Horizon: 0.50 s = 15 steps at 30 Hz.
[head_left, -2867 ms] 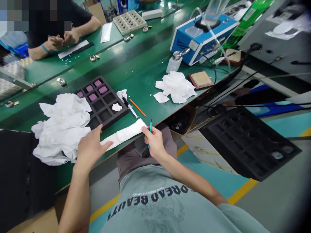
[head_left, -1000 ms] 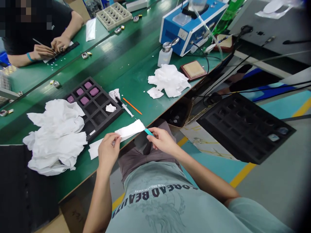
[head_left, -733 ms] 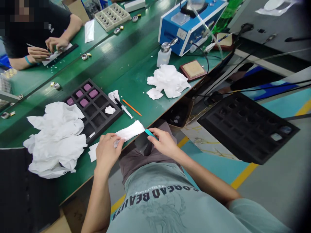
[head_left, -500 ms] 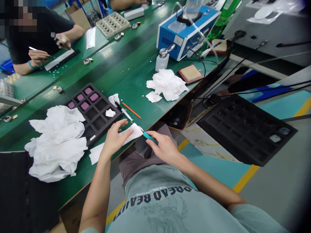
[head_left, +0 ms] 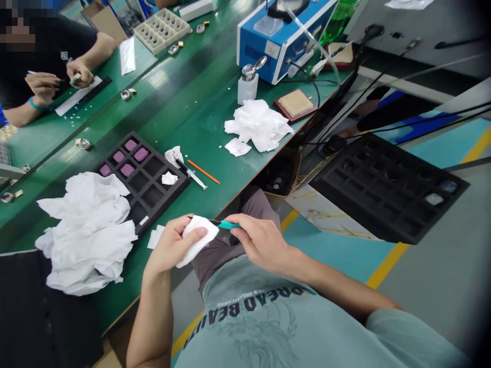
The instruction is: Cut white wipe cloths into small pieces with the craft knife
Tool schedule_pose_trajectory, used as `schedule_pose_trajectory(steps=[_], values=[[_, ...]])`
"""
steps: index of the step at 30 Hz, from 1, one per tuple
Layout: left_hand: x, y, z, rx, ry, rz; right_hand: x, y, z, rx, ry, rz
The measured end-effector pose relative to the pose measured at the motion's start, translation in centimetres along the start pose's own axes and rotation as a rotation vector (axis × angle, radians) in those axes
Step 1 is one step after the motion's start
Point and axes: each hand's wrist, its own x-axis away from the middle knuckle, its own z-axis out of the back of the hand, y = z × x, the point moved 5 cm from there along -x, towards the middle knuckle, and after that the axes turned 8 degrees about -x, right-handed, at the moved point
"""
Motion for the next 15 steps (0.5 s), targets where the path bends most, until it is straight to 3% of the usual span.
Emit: schedule_pose_trajectory(steps=[5,10,15], values=[[1.9,-2.4,-4.0,0.11,-0.04,0.085,1.3,0.9,-1.1,-0.092,-0.035,-0.076],[4.8,-6.2,-7.1,0.291,0.018,0.284,4.2,3.5,-2.7,-0.211,-0.052,-0.167],[7.2,-7.2,-9.1,0.366,-0.054,0.381,6.5,4.6,-3.4,-0.263,-0.155,-0.193]])
